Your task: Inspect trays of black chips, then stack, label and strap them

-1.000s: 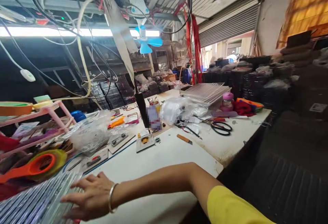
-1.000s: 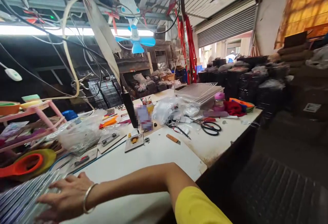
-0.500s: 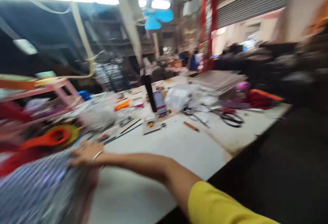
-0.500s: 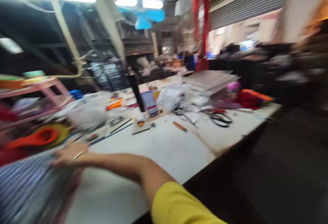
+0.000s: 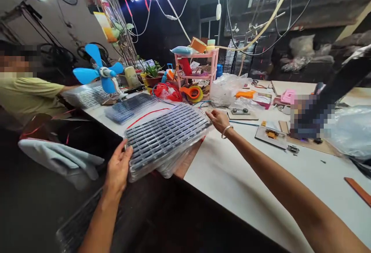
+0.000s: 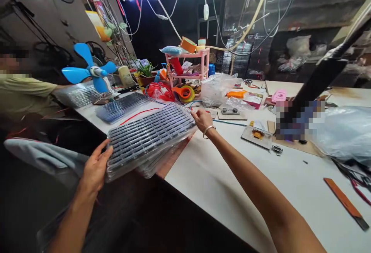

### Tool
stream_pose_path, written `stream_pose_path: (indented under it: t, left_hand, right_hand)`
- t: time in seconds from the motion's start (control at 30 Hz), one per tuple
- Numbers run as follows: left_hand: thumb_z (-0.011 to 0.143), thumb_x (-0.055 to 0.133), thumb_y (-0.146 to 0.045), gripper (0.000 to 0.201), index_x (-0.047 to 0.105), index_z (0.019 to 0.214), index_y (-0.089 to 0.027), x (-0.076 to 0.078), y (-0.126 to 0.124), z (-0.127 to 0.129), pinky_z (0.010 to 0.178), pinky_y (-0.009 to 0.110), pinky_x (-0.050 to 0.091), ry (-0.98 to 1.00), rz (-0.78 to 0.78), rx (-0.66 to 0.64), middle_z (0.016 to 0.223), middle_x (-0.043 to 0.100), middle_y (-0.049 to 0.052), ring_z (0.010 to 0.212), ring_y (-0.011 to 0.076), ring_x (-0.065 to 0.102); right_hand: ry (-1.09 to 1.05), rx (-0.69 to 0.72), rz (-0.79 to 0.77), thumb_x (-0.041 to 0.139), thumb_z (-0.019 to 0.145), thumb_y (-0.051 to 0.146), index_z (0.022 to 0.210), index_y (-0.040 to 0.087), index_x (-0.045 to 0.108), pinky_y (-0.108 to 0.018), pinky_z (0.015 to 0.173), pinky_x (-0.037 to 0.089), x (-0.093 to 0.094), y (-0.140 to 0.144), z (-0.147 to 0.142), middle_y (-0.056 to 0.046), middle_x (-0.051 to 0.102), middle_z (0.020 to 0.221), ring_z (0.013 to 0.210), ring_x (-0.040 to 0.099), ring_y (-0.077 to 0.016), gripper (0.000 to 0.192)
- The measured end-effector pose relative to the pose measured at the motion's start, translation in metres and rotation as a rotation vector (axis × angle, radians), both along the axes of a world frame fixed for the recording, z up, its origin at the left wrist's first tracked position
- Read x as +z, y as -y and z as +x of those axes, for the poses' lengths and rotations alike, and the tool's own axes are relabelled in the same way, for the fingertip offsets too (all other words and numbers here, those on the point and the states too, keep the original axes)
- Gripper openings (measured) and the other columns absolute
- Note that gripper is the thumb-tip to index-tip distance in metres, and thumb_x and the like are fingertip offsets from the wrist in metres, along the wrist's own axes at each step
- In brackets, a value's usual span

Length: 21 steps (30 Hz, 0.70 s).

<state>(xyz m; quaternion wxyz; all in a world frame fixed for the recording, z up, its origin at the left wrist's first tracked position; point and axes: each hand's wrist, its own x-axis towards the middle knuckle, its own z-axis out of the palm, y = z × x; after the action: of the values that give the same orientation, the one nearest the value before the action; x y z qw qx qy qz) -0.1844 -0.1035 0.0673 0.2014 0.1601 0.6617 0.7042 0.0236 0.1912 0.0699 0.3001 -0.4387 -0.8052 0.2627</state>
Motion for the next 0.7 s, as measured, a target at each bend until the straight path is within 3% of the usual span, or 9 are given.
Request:
stream_pose_path:
  t: [0.13,0.23,0.3,0.4,0.5,0.6,0.7]
  left_hand:
    - [0.082,0.056,-0.006,0.066,0.033,0.143,-0.018,0.01,0.003,-0.016,0.068,0.026,0.057,0.13,0.026,0.021,0.075,0.071,0.001,0.067,0.0147,0.069]
    - [0.079,0.057,-0.005,0.055,0.048,0.132,-0.01,0.014,0.007,-0.023,0.067,0.028,0.058,0.206,0.021,-0.024,0.081,0.072,0.007,0.068,0.017,0.07]
    - [0.077,0.057,-0.006,0.045,0.057,0.121,-0.008,0.017,0.016,-0.021,0.068,0.031,0.059,0.257,0.008,-0.089,0.086,0.073,0.01,0.073,0.0198,0.071]
    - [0.074,0.057,-0.009,0.041,0.063,0.115,-0.01,0.024,0.038,-0.006,0.071,0.036,0.06,0.346,-0.037,-0.204,0.091,0.073,0.011,0.081,0.0248,0.071]
    - [0.07,0.066,-0.019,0.048,0.062,0.118,-0.022,0.031,0.059,0.022,0.074,0.036,0.059,0.428,-0.067,-0.346,0.097,0.073,0.005,0.092,0.0276,0.069]
    - [0.068,0.073,-0.031,0.058,0.058,0.124,-0.03,0.03,0.058,0.057,0.076,0.038,0.059,0.446,-0.114,-0.503,0.1,0.073,0.002,0.097,0.0301,0.067]
    - [0.069,0.073,-0.033,0.06,0.056,0.127,-0.028,0.021,0.027,0.09,0.079,0.041,0.057,0.47,-0.17,-0.724,0.105,0.072,0.005,0.098,0.0305,0.067]
  right_hand:
    - [-0.08,0.033,-0.185,0.063,0.082,0.044,0.088,0.012,0.061,-0.028,0.07,0.043,-0.001,0.006,-0.005,-0.006,0.063,0.079,0.077,0.058,-0.0176,0.032]
    - [-0.145,0.128,-0.382,0.061,0.084,0.038,0.093,0.011,0.059,-0.025,0.062,0.044,0.0,0.016,-0.006,-0.005,0.063,0.079,0.069,0.057,-0.0134,0.029]
    - [-0.174,0.216,-0.525,0.057,0.086,0.038,0.095,0.012,0.059,-0.023,0.057,0.045,0.0,0.03,0.009,-0.005,0.064,0.079,0.064,0.056,-0.0119,0.027]
    - [-0.178,0.341,-0.728,0.064,0.078,0.042,0.1,0.016,0.06,-0.025,0.05,0.047,-0.006,0.065,0.061,-0.005,0.066,0.082,0.058,0.058,-0.0134,0.034]
    - [-0.243,0.404,-0.945,0.068,0.073,0.047,0.116,0.024,0.054,-0.024,0.047,0.047,-0.02,0.111,0.133,-0.004,0.067,0.09,0.062,0.063,-0.0154,0.051]
    - [-0.351,0.302,-1.003,0.065,0.076,0.048,0.116,0.024,0.057,-0.029,0.06,0.054,-0.032,0.153,0.206,-0.007,0.068,0.093,0.073,0.067,-0.0182,0.048]
    - [-0.323,0.089,-0.899,0.06,0.08,0.051,0.114,0.023,0.062,-0.033,0.064,0.055,-0.036,0.18,0.266,-0.008,0.07,0.091,0.074,0.068,-0.0204,0.044]
